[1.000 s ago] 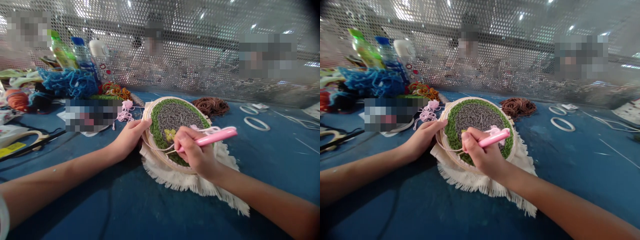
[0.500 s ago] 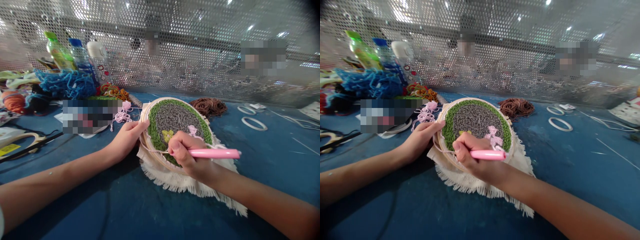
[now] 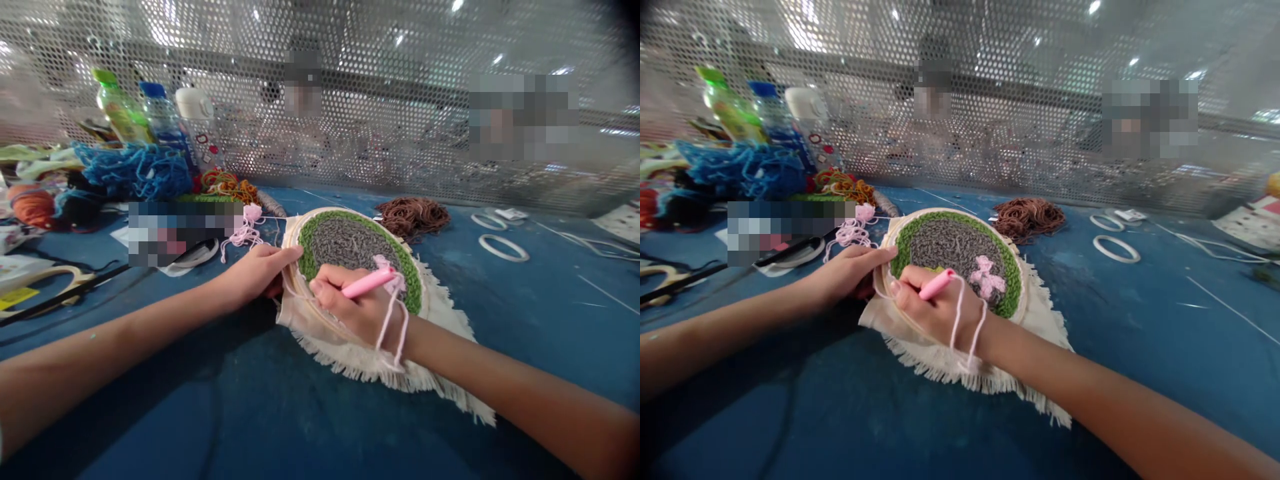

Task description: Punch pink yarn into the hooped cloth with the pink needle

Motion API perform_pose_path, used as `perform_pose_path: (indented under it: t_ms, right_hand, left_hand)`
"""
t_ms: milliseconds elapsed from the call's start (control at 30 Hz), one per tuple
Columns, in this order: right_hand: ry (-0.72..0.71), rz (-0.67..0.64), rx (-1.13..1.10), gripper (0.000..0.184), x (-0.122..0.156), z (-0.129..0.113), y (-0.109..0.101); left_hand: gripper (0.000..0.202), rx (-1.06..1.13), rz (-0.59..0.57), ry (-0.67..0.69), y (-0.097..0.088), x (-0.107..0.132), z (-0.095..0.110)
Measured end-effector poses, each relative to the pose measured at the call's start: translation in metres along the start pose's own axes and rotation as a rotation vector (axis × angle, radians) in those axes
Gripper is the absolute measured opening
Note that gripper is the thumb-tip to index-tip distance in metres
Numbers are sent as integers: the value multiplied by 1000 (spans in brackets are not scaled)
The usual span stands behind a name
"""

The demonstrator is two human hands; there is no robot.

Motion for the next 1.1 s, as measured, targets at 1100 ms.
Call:
perform_pose_path:
  t_ms: [1100]
  right_hand:
    - [16,-102,-172,32,1,-2,0]
  left_hand:
    - [11,-729,-443,299,2,33,40]
Point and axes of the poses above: each hand's wrist, its own x-axis away from the middle knuckle, its own y-axis out of the palm, z = x × y, the point moved 4 cm from there along -x, towards the middle knuckle, and after that the axes turned 3 degrees about x, right-handed, at the moved point
